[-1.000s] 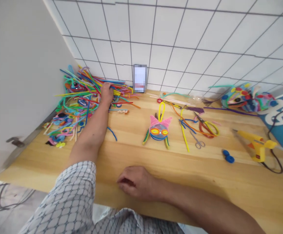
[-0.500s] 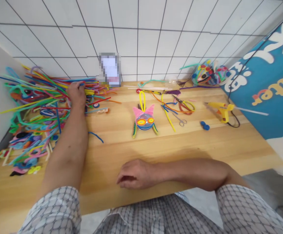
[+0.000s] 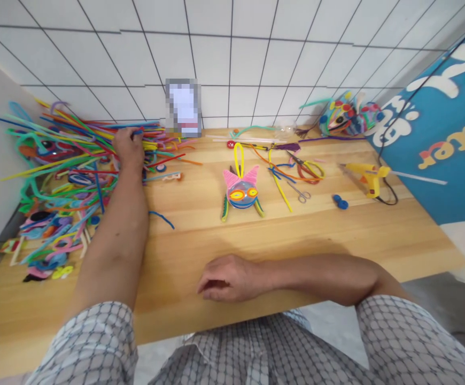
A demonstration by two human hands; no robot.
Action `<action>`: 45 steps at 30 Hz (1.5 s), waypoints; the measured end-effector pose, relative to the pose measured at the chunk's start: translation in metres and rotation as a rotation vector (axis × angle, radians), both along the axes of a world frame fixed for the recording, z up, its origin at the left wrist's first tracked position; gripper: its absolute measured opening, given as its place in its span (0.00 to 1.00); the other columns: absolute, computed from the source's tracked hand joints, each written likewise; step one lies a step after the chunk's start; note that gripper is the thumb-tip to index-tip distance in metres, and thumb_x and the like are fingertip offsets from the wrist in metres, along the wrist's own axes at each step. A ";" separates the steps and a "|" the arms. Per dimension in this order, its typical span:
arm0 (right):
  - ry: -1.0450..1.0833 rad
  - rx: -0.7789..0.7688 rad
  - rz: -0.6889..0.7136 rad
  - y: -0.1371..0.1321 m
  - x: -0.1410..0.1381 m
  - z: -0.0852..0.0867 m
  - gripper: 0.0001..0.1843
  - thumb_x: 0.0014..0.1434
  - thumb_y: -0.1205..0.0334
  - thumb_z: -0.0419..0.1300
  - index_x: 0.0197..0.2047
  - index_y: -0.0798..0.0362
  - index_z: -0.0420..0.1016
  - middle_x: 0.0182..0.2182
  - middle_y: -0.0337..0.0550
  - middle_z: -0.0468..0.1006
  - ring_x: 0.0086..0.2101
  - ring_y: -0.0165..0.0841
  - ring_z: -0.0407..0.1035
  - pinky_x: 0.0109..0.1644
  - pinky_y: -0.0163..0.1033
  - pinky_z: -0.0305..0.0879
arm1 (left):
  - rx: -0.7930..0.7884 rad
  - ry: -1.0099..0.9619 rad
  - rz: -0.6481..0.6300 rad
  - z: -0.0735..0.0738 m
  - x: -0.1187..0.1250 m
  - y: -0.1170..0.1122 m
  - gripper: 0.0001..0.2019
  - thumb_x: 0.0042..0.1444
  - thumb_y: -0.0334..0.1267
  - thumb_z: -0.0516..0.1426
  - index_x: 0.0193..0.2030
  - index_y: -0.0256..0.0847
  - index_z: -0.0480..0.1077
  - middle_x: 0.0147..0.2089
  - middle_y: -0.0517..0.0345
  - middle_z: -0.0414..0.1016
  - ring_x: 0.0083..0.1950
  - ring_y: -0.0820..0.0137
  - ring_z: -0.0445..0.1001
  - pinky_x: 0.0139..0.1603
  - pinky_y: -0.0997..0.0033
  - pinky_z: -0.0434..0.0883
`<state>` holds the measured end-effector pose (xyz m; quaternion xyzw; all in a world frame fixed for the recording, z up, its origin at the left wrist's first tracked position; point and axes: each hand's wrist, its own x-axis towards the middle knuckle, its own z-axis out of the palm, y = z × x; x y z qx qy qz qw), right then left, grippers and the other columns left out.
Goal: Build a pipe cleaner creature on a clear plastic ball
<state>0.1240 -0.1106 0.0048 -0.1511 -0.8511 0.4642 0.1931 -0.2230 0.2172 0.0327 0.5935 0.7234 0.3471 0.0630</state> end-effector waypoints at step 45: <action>-0.170 0.116 0.125 -0.003 -0.018 0.020 0.12 0.82 0.58 0.62 0.57 0.53 0.86 0.51 0.47 0.92 0.53 0.36 0.86 0.51 0.38 0.74 | -0.251 0.178 0.253 0.029 0.022 -0.009 0.20 0.76 0.37 0.60 0.66 0.25 0.81 0.53 0.57 0.85 0.50 0.69 0.68 0.61 0.73 0.68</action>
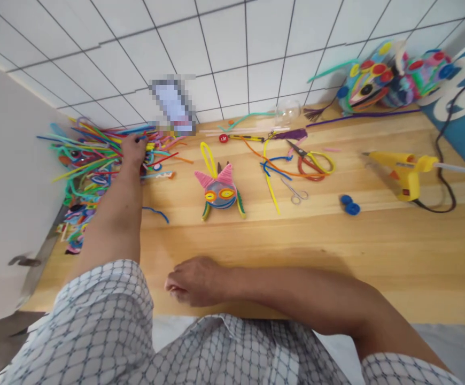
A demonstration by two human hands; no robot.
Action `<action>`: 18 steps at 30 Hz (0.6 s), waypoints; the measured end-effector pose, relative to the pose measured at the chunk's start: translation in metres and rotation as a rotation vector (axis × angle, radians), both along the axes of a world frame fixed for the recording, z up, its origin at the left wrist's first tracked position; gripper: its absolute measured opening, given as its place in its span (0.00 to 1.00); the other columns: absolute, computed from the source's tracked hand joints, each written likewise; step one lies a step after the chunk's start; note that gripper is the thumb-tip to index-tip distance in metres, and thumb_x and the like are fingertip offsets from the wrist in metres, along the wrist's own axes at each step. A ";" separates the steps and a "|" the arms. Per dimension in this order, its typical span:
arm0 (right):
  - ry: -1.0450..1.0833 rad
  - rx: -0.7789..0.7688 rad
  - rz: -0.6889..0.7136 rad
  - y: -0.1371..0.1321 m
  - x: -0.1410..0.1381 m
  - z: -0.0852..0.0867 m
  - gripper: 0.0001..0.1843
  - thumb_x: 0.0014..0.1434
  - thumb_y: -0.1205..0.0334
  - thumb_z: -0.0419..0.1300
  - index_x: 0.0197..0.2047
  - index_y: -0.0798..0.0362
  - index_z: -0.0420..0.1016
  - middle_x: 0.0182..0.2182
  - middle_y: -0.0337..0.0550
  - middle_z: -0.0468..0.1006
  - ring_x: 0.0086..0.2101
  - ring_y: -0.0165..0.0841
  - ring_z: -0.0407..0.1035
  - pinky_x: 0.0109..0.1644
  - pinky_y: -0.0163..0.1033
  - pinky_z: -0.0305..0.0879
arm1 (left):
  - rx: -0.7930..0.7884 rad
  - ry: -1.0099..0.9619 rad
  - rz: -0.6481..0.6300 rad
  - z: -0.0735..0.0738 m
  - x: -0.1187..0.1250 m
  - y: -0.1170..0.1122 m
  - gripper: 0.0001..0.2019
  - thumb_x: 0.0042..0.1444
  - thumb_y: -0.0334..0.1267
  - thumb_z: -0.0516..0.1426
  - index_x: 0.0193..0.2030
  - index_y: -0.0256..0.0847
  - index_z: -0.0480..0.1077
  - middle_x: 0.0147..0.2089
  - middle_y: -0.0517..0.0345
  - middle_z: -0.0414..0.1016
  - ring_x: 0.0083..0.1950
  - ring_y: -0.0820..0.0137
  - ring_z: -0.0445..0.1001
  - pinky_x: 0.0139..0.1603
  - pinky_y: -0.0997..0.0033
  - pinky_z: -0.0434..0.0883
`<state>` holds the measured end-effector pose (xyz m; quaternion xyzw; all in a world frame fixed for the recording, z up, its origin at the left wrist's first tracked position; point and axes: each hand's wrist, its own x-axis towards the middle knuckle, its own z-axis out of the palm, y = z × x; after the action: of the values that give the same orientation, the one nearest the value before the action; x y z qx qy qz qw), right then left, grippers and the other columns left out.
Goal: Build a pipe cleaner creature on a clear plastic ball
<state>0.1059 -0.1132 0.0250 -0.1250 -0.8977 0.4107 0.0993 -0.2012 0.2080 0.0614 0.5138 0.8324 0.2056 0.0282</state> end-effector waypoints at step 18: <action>0.161 0.022 -0.068 -0.006 -0.002 -0.018 0.06 0.76 0.65 0.66 0.51 0.52 0.86 0.46 0.47 0.92 0.46 0.37 0.84 0.49 0.38 0.74 | -0.081 -0.141 -0.086 0.000 0.000 0.009 0.23 0.78 0.47 0.66 0.71 0.36 0.76 0.70 0.44 0.80 0.63 0.52 0.83 0.67 0.42 0.84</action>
<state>0.1039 -0.1190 0.0066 -0.1210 -0.8866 0.4058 0.1862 -0.2011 0.2167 0.0615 0.5318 0.8131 0.2060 0.1165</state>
